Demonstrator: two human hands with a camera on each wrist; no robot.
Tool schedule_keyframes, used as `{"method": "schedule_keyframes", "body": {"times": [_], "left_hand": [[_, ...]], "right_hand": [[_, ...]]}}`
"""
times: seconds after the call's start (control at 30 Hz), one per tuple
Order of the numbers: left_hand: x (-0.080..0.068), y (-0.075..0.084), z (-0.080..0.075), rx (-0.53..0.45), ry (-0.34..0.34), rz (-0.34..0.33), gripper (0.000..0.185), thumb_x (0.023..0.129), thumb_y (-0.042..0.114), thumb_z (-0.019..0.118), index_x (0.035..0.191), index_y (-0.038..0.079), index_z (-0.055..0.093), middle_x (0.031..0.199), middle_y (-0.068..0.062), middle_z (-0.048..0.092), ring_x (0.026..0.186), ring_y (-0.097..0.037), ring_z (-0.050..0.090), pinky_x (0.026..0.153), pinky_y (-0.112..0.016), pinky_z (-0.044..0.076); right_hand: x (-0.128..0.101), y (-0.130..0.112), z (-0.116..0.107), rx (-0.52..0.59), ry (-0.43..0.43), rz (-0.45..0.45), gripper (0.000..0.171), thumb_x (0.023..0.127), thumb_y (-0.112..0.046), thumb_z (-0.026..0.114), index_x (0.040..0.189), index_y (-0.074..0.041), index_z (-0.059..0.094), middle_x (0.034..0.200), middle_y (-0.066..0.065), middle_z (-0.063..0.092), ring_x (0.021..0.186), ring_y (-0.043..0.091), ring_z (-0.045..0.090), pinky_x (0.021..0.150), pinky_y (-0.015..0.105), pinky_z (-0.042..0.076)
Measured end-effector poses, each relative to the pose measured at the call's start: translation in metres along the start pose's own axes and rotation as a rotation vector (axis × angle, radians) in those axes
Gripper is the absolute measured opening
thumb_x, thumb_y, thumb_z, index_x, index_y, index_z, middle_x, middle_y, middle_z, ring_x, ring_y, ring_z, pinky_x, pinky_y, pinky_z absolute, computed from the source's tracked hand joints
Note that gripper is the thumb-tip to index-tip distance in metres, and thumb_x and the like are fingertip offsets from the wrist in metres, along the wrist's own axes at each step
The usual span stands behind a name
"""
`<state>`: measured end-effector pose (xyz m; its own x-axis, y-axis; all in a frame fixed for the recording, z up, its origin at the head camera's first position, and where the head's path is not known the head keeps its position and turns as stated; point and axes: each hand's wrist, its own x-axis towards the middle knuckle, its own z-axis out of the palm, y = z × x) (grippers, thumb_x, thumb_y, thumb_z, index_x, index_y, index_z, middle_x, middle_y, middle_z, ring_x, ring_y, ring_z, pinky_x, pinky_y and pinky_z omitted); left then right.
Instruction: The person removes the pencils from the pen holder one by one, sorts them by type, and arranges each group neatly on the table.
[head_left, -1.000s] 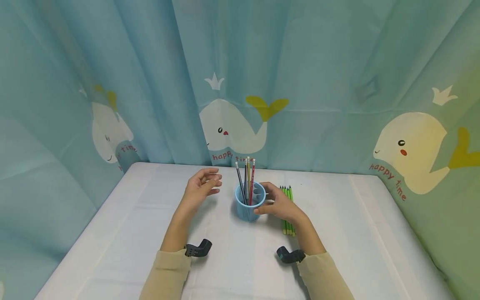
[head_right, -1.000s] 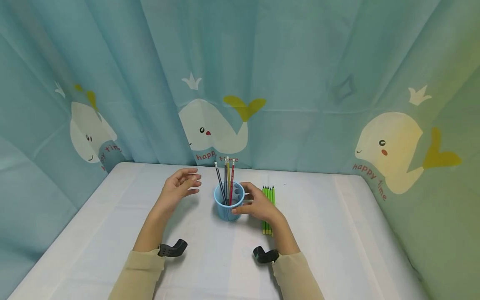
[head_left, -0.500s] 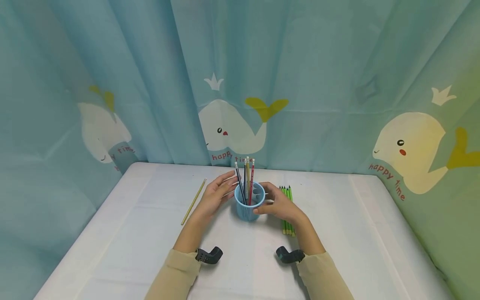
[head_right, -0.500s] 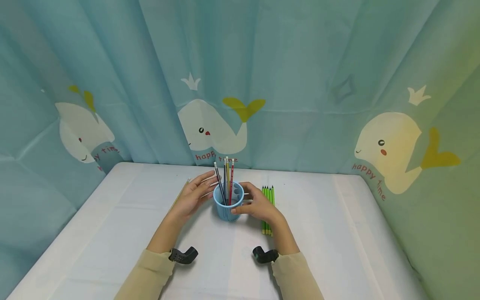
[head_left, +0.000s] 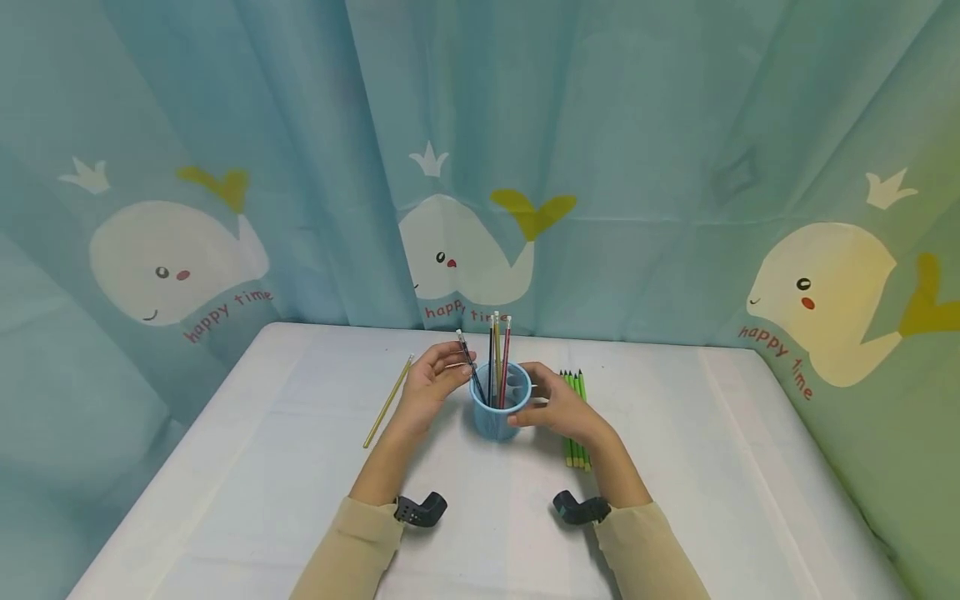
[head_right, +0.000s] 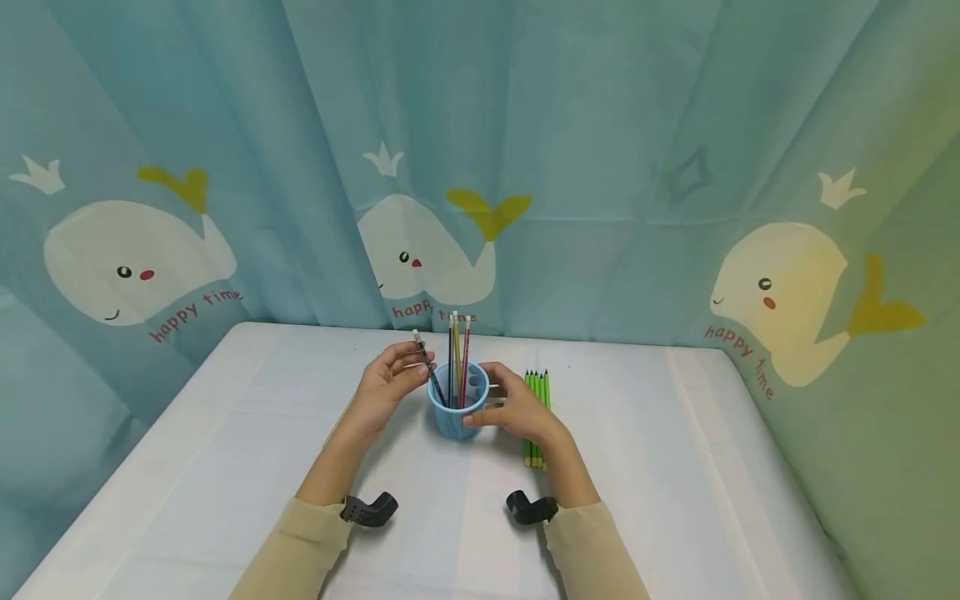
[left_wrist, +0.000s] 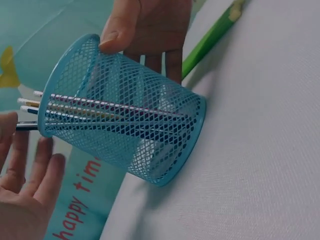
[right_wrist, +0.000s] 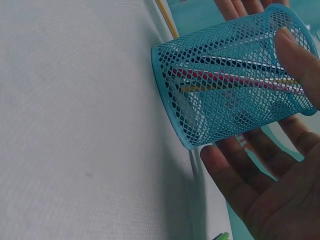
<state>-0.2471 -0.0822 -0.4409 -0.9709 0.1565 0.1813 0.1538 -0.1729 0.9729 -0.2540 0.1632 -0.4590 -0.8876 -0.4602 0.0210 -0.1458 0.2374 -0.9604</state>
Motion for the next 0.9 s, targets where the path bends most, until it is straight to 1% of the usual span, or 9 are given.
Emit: {"method": "schedule_keyframes", "body": {"times": [0.1, 0.17, 0.23, 0.33, 0.4, 0.5, 0.6, 0.77, 0.9], "left_hand": [[-0.001, 0.002, 0.002, 0.003, 0.029, 0.025, 0.036, 0.094, -0.003, 0.064, 0.128, -0.007, 0.052, 0.125, -0.032, 0.059, 0.100, -0.011, 0.068, 0.092, -0.025, 0.056], [-0.001, 0.004, 0.003, -0.007, 0.050, 0.043, 0.032, 0.094, -0.003, 0.063, 0.125, -0.007, 0.053, 0.121, -0.029, 0.060, 0.099, -0.012, 0.069, 0.092, -0.028, 0.057], [-0.001, 0.006, 0.003, -0.019, 0.067, 0.062, 0.031, 0.095, -0.003, 0.062, 0.125, -0.007, 0.053, 0.117, -0.021, 0.063, 0.098, -0.013, 0.069, 0.091, -0.031, 0.058], [0.000, 0.010, 0.000, -0.042, 0.091, 0.091, 0.028, 0.096, -0.003, 0.061, 0.122, -0.005, 0.053, 0.112, -0.013, 0.064, 0.098, -0.015, 0.069, 0.090, -0.035, 0.059], [0.000, 0.013, -0.003, -0.055, 0.107, 0.105, 0.029, 0.096, -0.003, 0.061, 0.123, -0.006, 0.052, 0.112, -0.012, 0.063, 0.099, -0.016, 0.069, 0.090, -0.036, 0.059], [0.000, 0.020, -0.005, -0.087, 0.144, 0.114, 0.029, 0.096, -0.002, 0.061, 0.123, -0.003, 0.052, 0.113, -0.012, 0.061, 0.100, -0.018, 0.068, 0.090, -0.037, 0.059], [-0.002, 0.028, -0.007, -0.153, 0.187, 0.126, 0.028, 0.096, 0.000, 0.062, 0.122, 0.000, 0.052, 0.113, -0.010, 0.060, 0.101, -0.020, 0.068, 0.090, -0.037, 0.059], [-0.004, 0.037, -0.007, -0.311, 0.230, 0.158, 0.025, 0.098, 0.006, 0.062, 0.121, 0.011, 0.053, 0.113, -0.009, 0.059, 0.101, -0.020, 0.067, 0.092, -0.035, 0.059], [-0.006, 0.041, -0.007, -0.386, 0.248, 0.169, 0.026, 0.100, 0.008, 0.058, 0.125, 0.014, 0.051, 0.110, -0.007, 0.061, 0.096, -0.017, 0.064, 0.086, -0.029, 0.058]], "right_hand": [[0.000, 0.001, 0.000, 0.004, 0.000, -0.003, 0.075, 0.076, -0.012, 0.086, 0.141, -0.009, 0.048, 0.136, 0.015, 0.056, 0.122, 0.036, 0.056, 0.107, 0.055, 0.045], [0.000, 0.001, 0.000, 0.008, -0.003, -0.004, 0.075, 0.076, -0.012, 0.085, 0.141, -0.009, 0.048, 0.136, 0.015, 0.056, 0.122, 0.036, 0.056, 0.107, 0.055, 0.045], [0.001, 0.001, 0.000, 0.011, -0.004, -0.003, 0.075, 0.076, -0.013, 0.085, 0.141, -0.009, 0.048, 0.137, 0.015, 0.056, 0.123, 0.036, 0.056, 0.107, 0.055, 0.045], [0.001, 0.001, 0.000, 0.014, -0.007, -0.003, 0.075, 0.076, -0.012, 0.085, 0.141, -0.009, 0.047, 0.137, 0.015, 0.056, 0.123, 0.036, 0.056, 0.108, 0.055, 0.045], [0.001, 0.001, 0.000, 0.016, -0.008, -0.004, 0.075, 0.076, -0.012, 0.085, 0.141, -0.009, 0.047, 0.137, 0.015, 0.056, 0.123, 0.036, 0.055, 0.108, 0.055, 0.045], [0.001, 0.001, 0.000, 0.021, -0.015, -0.007, 0.075, 0.077, -0.011, 0.085, 0.141, -0.009, 0.047, 0.137, 0.016, 0.055, 0.124, 0.037, 0.055, 0.108, 0.055, 0.044], [0.001, 0.001, 0.000, 0.024, -0.018, -0.008, 0.075, 0.077, -0.011, 0.085, 0.141, -0.009, 0.047, 0.138, 0.016, 0.055, 0.125, 0.037, 0.054, 0.108, 0.056, 0.044], [0.001, 0.000, 0.000, 0.021, -0.017, -0.007, 0.075, 0.076, -0.012, 0.085, 0.141, -0.008, 0.047, 0.137, 0.015, 0.056, 0.125, 0.037, 0.055, 0.108, 0.055, 0.045], [0.000, 0.001, 0.001, 0.020, -0.017, -0.005, 0.075, 0.077, -0.012, 0.085, 0.142, -0.009, 0.047, 0.137, 0.014, 0.056, 0.125, 0.037, 0.055, 0.108, 0.056, 0.044]]}}
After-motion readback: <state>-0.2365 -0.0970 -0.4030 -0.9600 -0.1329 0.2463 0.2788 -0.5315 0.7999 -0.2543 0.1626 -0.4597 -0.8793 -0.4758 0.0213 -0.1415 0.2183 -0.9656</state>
